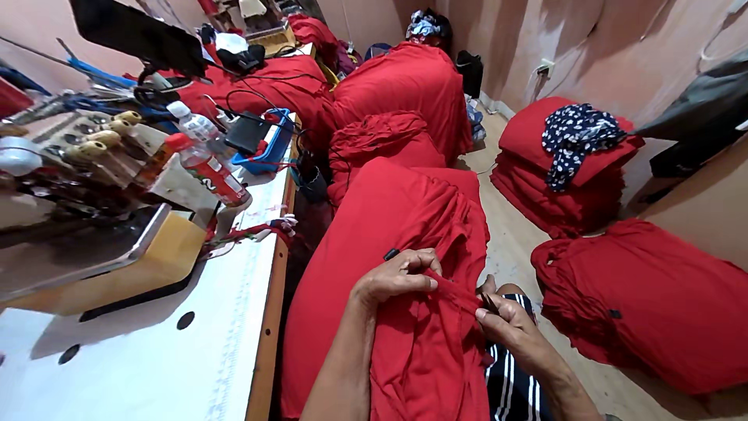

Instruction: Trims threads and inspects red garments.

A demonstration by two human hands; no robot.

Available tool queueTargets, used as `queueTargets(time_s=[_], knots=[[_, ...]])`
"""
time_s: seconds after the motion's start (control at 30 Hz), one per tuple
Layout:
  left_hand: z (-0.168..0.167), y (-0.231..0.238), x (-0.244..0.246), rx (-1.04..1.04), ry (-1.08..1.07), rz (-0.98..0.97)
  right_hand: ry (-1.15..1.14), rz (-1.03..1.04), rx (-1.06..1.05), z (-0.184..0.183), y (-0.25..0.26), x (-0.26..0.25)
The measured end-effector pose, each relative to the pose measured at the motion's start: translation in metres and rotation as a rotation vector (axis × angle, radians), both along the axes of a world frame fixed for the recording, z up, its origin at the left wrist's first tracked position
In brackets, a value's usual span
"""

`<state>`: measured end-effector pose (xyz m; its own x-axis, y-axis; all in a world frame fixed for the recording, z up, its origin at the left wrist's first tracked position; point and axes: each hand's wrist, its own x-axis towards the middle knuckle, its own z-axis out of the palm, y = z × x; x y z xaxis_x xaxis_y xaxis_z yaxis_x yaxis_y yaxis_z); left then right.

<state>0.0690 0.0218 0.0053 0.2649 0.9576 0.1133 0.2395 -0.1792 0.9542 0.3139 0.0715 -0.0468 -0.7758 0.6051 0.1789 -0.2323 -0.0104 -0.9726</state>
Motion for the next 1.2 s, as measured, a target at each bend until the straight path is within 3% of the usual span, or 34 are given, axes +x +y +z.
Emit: queueTargets(time_s=[0.43, 0.5, 0.57, 0.67, 0.73, 0.87, 1.0, 1.2], knots=[[-0.002, -0.002, -0.006, -0.011, -0.073, 0.057, 0.055, -0.010, -0.099, 0.001, -0.003, 0.001], [0.002, -0.005, -0.002, -0.017, 0.019, 0.103, 0.047, -0.043, -0.101, 0.001, -0.004, 0.001], [-0.002, -0.009, 0.004, 0.135, 0.162, 0.191, -0.002, -0.111, -0.032, 0.004, -0.008, 0.001], [-0.013, -0.017, 0.023, 0.471, 0.429, 0.487, -0.076, -0.233, 0.216, 0.008, -0.018, -0.001], [-0.014, -0.027, 0.038, 0.534, 0.544, 0.633, -0.121, -0.324, 0.409, 0.009, -0.025, -0.005], [-0.011, -0.046, 0.067, 0.311, 0.326, 0.775, -0.174, -0.431, 0.794, 0.011, -0.043, -0.010], [-0.007, -0.049, 0.067, 0.054, 0.100, 0.755, -0.233, -0.506, 1.098, 0.010, -0.061, -0.022], [-0.004, -0.048, 0.066, -0.011, -0.315, 0.694, -0.288, -0.578, 1.254, 0.010, -0.069, -0.028]])
